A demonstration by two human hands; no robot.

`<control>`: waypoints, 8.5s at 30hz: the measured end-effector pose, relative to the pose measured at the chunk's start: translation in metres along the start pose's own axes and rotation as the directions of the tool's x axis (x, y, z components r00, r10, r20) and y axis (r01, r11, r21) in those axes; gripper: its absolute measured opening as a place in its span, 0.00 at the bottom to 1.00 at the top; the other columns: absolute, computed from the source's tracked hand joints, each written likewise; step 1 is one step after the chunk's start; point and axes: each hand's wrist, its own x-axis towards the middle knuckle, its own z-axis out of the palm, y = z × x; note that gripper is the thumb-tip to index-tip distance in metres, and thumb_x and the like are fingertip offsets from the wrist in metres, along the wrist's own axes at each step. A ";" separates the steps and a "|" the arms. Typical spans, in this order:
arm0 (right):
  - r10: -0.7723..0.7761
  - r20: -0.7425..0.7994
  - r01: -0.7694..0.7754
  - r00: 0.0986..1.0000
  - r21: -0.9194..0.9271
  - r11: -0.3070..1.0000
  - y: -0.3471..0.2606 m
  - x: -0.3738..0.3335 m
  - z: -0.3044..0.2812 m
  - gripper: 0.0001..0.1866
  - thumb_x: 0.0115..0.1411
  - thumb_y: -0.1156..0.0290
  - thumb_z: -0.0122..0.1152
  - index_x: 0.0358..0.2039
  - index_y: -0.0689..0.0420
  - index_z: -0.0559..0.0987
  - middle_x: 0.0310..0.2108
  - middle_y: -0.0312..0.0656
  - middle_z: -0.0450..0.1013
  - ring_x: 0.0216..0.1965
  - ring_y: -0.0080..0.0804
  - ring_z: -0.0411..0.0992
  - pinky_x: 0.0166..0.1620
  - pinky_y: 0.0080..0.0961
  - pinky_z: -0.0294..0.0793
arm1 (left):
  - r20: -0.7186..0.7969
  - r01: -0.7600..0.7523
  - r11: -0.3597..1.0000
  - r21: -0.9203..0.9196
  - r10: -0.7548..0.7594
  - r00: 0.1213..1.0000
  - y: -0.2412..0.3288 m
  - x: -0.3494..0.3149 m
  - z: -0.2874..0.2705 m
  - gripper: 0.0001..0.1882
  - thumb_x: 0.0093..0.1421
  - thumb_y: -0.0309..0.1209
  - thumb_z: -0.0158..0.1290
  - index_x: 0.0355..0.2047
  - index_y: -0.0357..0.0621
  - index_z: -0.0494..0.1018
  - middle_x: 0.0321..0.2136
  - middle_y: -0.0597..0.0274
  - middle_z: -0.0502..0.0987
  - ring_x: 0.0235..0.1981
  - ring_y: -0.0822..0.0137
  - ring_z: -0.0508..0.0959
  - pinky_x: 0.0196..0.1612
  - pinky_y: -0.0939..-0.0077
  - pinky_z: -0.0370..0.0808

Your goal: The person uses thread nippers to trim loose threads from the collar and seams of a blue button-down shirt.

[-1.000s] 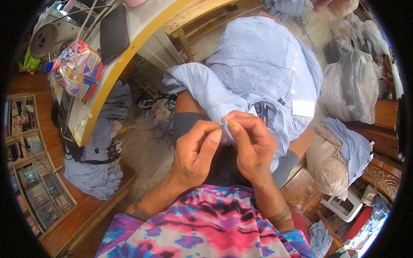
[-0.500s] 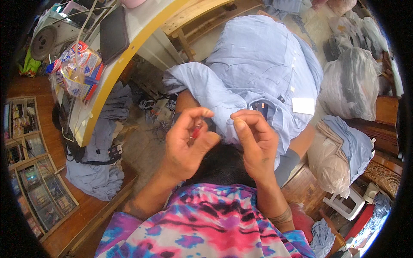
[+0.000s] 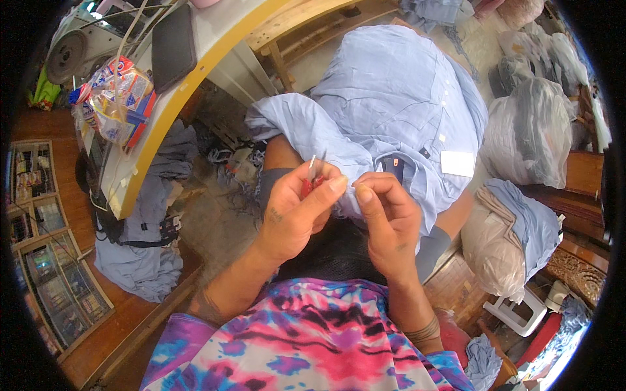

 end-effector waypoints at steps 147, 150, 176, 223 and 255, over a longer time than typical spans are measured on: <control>0.404 -0.273 -0.201 0.873 0.553 0.809 -0.008 -0.015 -0.039 0.12 0.65 0.64 0.71 0.32 0.60 0.84 0.31 0.38 0.81 0.31 0.21 0.77 0.38 0.20 0.76 | 0.298 -0.356 0.398 0.845 0.202 0.933 0.010 -0.017 0.068 0.22 0.60 0.27 0.66 0.53 0.32 0.76 0.30 0.55 0.76 0.26 0.65 0.73 0.30 0.72 0.70; 0.390 -0.280 -0.200 0.877 0.526 0.826 -0.011 -0.015 -0.038 0.12 0.65 0.64 0.71 0.31 0.60 0.84 0.30 0.38 0.81 0.31 0.21 0.76 0.38 0.20 0.75 | 0.292 -0.356 0.397 0.846 0.215 0.932 0.009 -0.018 0.067 0.21 0.60 0.27 0.66 0.52 0.32 0.77 0.30 0.55 0.75 0.25 0.66 0.73 0.29 0.73 0.69; 0.341 -0.287 -0.156 0.895 0.515 0.843 -0.002 -0.011 -0.030 0.11 0.65 0.66 0.72 0.32 0.61 0.84 0.30 0.39 0.81 0.31 0.21 0.75 0.39 0.20 0.74 | 0.237 -0.300 0.472 0.829 0.189 0.953 0.016 -0.019 0.059 0.18 0.62 0.29 0.63 0.51 0.33 0.78 0.26 0.59 0.74 0.24 0.70 0.72 0.29 0.75 0.69; 0.502 0.003 -0.288 0.865 0.822 0.492 -0.003 -0.005 0.007 0.11 0.74 0.62 0.58 0.35 0.53 0.75 0.49 0.46 0.79 0.50 0.33 0.77 0.53 0.32 0.78 | 0.172 -0.315 0.482 0.817 0.317 0.932 0.010 -0.021 0.031 0.15 0.64 0.29 0.62 0.48 0.34 0.77 0.31 0.53 0.78 0.28 0.64 0.78 0.33 0.71 0.74; 0.262 -0.204 -0.155 0.943 0.428 0.890 0.008 -0.001 -0.006 0.11 0.69 0.70 0.66 0.31 0.58 0.75 0.34 0.37 0.77 0.35 0.17 0.70 0.41 0.19 0.69 | 0.051 0.080 0.950 0.303 -0.100 0.994 -0.003 -0.012 0.020 0.10 0.72 0.32 0.55 0.42 0.35 0.75 0.28 0.75 0.73 0.27 0.87 0.66 0.27 0.88 0.61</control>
